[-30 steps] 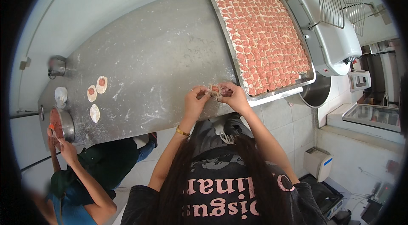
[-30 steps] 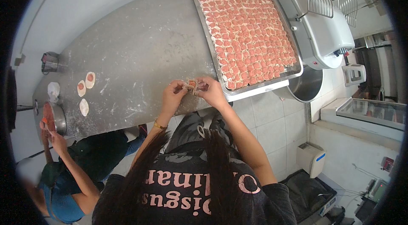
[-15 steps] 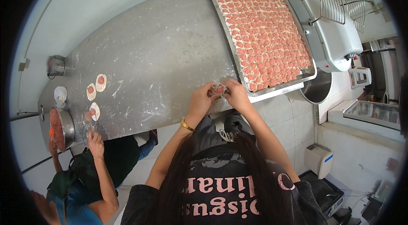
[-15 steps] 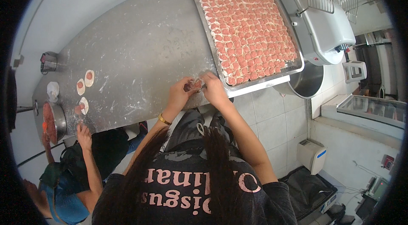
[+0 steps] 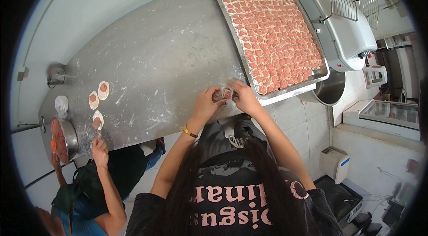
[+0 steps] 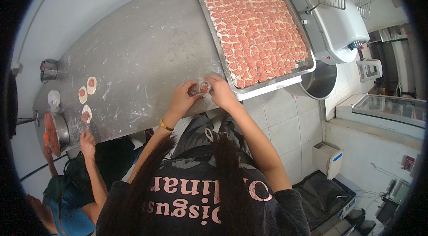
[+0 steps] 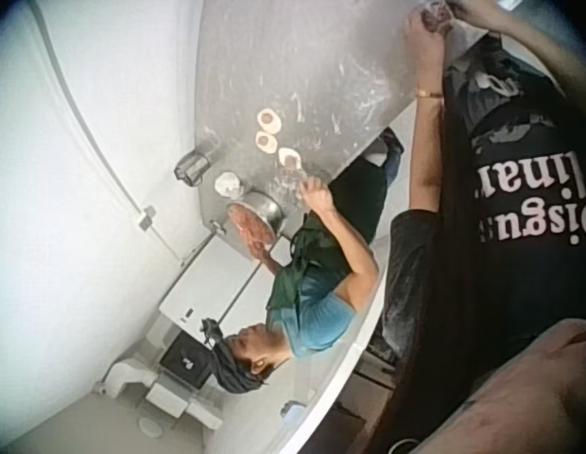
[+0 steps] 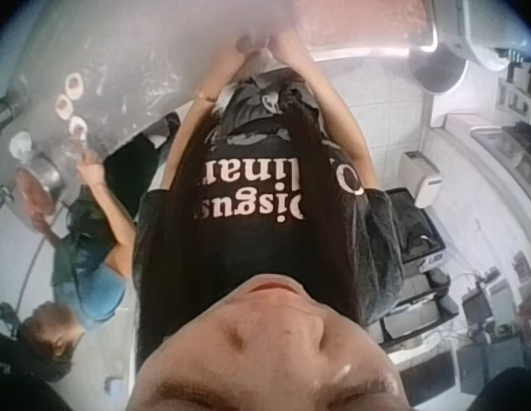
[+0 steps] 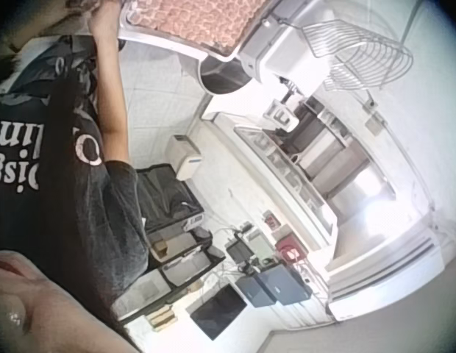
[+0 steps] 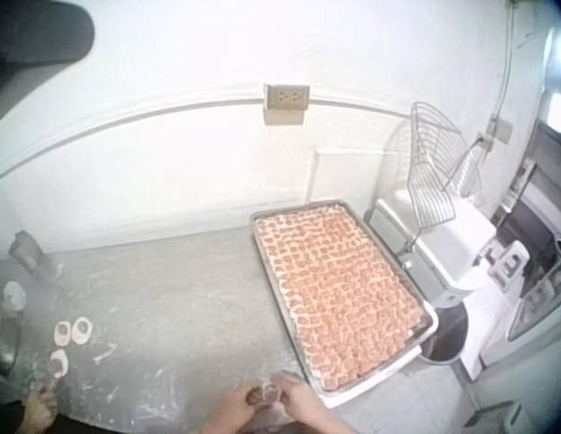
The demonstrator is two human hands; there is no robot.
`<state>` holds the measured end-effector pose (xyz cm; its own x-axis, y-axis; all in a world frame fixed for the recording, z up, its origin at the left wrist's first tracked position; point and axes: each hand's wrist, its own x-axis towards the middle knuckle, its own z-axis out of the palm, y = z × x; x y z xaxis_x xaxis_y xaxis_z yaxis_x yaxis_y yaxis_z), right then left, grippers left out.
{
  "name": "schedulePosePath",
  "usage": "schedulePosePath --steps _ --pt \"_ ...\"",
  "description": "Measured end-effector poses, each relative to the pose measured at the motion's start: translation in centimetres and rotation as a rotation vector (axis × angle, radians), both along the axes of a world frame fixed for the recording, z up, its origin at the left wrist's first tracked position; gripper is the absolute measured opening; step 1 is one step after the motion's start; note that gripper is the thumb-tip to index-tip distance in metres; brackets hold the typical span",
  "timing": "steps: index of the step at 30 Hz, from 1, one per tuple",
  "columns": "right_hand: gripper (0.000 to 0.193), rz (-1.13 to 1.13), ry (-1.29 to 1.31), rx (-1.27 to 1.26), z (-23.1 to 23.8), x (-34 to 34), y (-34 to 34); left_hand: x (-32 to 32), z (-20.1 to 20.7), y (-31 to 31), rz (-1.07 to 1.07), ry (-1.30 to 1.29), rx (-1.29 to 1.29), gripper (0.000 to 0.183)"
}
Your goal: The person places a small amount of filling onto round dough discs, folds them in half, and pinches the edges to seal. The finished dumplings are placed in neat rows on a large metal tray. Another person works alongside, performing the same task.
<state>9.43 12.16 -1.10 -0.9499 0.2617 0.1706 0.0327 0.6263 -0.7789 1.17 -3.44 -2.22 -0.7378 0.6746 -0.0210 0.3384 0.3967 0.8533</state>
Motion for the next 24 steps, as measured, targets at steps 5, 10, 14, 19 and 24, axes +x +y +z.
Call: schedulePosePath --steps 5,10,14,19,24 --pt "0.04 0.007 -0.179 -0.008 0.05 -0.18 -0.17 -0.01 0.17 0.02 -0.038 -0.077 0.028 0.033" --pt "0.031 0.018 -0.056 -0.002 0.36 -0.31 -0.08 -0.02 0.12 0.05 -0.019 -0.057 0.015 0.031" --pt "0.032 -0.027 -0.183 0.017 0.63 -0.2 -0.23 -0.25 0.22 -0.11 -0.037 -0.029 0.027 0.03" --pt "0.033 0.042 -0.157 -0.003 0.22 -0.46 -0.27 -0.33 0.46 0.06 -0.104 -0.09 -0.053 0.031" --pt "0.03 -0.012 -0.148 0.08 -0.06 -0.22 -0.16 -0.23 0.29 0.09 -0.055 0.081 0.012 0.029"
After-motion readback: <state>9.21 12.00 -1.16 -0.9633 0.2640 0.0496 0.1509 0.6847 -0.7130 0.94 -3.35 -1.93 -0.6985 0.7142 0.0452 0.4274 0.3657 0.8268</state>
